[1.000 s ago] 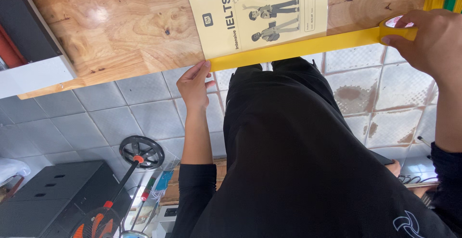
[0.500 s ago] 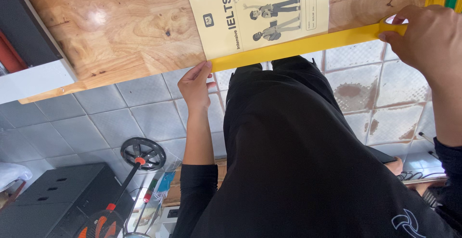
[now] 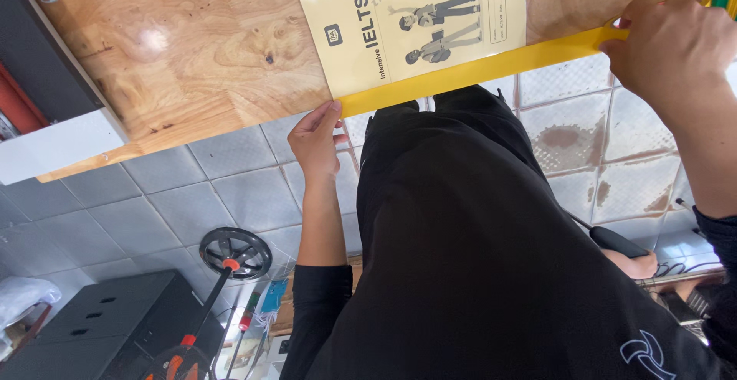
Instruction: The person feeds a stack of printed booklets into a thermal binding machine, waits for the cycle to complete, and removes the bound books. They then apply yellow tape to the spine of a separate document on the table.
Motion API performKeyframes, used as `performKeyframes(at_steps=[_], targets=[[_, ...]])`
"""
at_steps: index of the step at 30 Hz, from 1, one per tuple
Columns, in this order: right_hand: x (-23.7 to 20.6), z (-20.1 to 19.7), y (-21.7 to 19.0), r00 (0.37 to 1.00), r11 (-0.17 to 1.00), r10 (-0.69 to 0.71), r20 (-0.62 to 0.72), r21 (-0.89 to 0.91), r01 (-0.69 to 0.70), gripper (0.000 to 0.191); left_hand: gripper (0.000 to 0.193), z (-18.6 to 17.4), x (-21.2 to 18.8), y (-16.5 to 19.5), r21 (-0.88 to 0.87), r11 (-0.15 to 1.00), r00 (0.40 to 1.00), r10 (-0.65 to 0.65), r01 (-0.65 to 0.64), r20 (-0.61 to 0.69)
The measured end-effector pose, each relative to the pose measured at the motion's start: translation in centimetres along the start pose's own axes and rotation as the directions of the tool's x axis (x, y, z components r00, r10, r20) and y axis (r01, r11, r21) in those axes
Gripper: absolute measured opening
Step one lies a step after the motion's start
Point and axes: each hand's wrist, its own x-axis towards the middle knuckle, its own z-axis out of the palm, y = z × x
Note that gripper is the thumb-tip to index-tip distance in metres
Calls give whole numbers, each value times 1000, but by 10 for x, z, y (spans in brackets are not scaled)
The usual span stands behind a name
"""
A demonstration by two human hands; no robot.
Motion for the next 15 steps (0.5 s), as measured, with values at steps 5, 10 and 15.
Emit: performKeyframes(at_steps=[5,10,15], targets=[[2,-8,-11,991,997,67,117,24,-70,32,27,-4,0,-2,25,999,1000,24,-24,9],[8,-16,-22,951,995,94,296,6,-100,34,27,-4,-2,-7,52,993,995,101,-102,17],[14,-18,-28,940,992,99,327,40,-118,31,16,4,-26,2,423,826,883,456,-373,-113]])
